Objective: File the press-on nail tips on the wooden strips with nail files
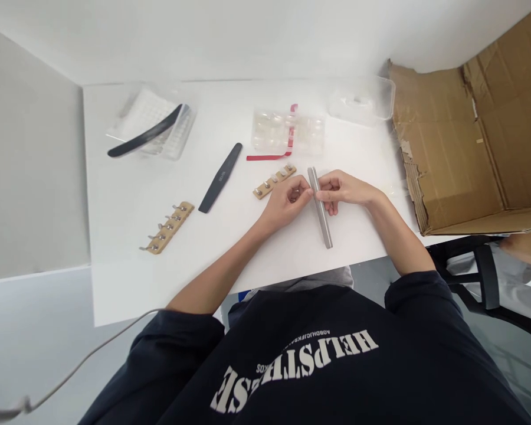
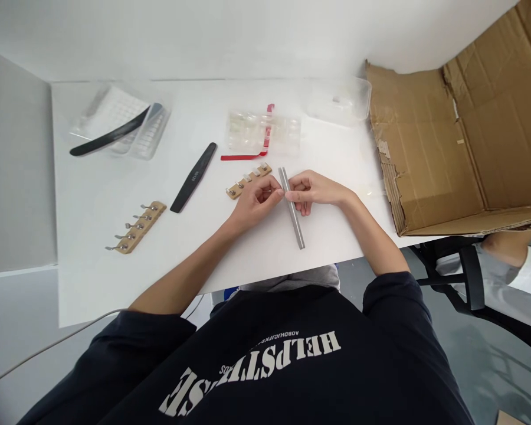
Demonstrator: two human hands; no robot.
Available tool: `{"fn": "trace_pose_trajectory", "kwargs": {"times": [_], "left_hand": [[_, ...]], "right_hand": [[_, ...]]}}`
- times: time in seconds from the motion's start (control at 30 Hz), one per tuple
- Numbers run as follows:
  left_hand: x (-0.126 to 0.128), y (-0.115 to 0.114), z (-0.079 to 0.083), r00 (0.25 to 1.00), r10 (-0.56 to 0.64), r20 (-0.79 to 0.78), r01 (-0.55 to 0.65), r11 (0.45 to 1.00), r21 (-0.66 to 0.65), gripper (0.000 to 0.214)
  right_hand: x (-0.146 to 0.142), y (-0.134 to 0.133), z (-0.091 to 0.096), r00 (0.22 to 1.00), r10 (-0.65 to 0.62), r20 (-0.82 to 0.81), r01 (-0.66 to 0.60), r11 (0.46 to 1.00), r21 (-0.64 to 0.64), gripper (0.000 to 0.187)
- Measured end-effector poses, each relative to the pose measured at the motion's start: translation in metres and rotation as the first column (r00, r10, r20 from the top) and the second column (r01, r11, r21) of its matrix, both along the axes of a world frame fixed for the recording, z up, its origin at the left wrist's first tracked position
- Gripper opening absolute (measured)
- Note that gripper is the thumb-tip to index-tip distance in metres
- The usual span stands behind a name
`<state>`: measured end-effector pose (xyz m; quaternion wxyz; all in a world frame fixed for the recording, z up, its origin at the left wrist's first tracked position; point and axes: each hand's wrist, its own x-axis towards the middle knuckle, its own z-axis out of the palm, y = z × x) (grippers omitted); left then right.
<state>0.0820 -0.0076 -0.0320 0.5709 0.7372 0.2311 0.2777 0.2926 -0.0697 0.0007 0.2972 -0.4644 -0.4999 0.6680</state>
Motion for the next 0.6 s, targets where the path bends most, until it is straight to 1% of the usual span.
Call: {"fn": "trace_pose_trajectory", "kwargs": {"times": [0.03,0.07,0.13,0.17,0.2,0.27,0.3,0.4,0.53,0.6], "left_hand": [[-0.0001,0.0001,0.0001,1.000,-0.001,0.005,0.001,1.000,-0.003,0.037],[-0.0001,0.0002,0.0003,1.000,-0.005,0.009,0.005,1.000,-0.003,0.037],[-0.0001,0.0004,0.0007,1.000,-0.016,0.008,0.015,1.000,0.004,0.039],[0.0000,0.0005,0.0009,1.000,-0.020,0.006,0.020,1.000,0.007,0.039],[0.0001,0.0006,0.0011,1.000,-0.022,0.006,0.022,1.000,0.009,0.039],[0.0002,0.0009,0.0013,1.000,-0.018,0.012,0.017,1.000,0.009,0.039],[0.0002,0.0011,0.0014,1.000,-0.014,0.017,0.014,1.000,0.008,0.040],[0.0001,0.0015,0.0020,1.000,-0.012,0.027,0.011,1.000,0.013,0.041],[-0.0004,0.0010,0.0030,1.000,-0.023,0.007,0.023,1.000,0.016,0.040],[-0.0005,0.0005,0.0029,1.000,-0.020,0.009,0.020,1.000,0.019,0.041]], "right_hand": [[0.0007,-0.0001,-0.0001,1.000,0.023,0.004,-0.023,1.000,-0.009,0.054],[0.0012,-0.0001,-0.0004,1.000,0.012,0.006,-0.012,1.000,-0.006,0.053],[0.0016,0.0000,-0.0015,0.998,-0.061,0.003,0.061,0.998,0.017,0.053],[0.0016,0.0001,-0.0022,0.997,-0.076,0.000,0.076,0.997,0.021,0.053],[0.0016,0.0002,-0.0029,0.998,-0.061,-0.001,0.061,0.998,0.014,0.052],[0.0013,0.0002,-0.0044,1.000,0.009,-0.001,-0.009,1.000,-0.012,0.052],[0.0011,0.0002,-0.0051,1.000,0.019,-0.002,-0.019,1.000,-0.016,0.052],[0.0006,0.0002,-0.0064,0.999,-0.048,-0.007,0.048,0.999,0.006,0.051],[0.0021,0.0004,-0.0061,0.999,0.037,-0.004,-0.037,0.999,0.000,0.051],[0.0034,0.0004,-0.0054,1.000,-0.009,-0.006,0.009,1.000,0.026,0.051]]}}
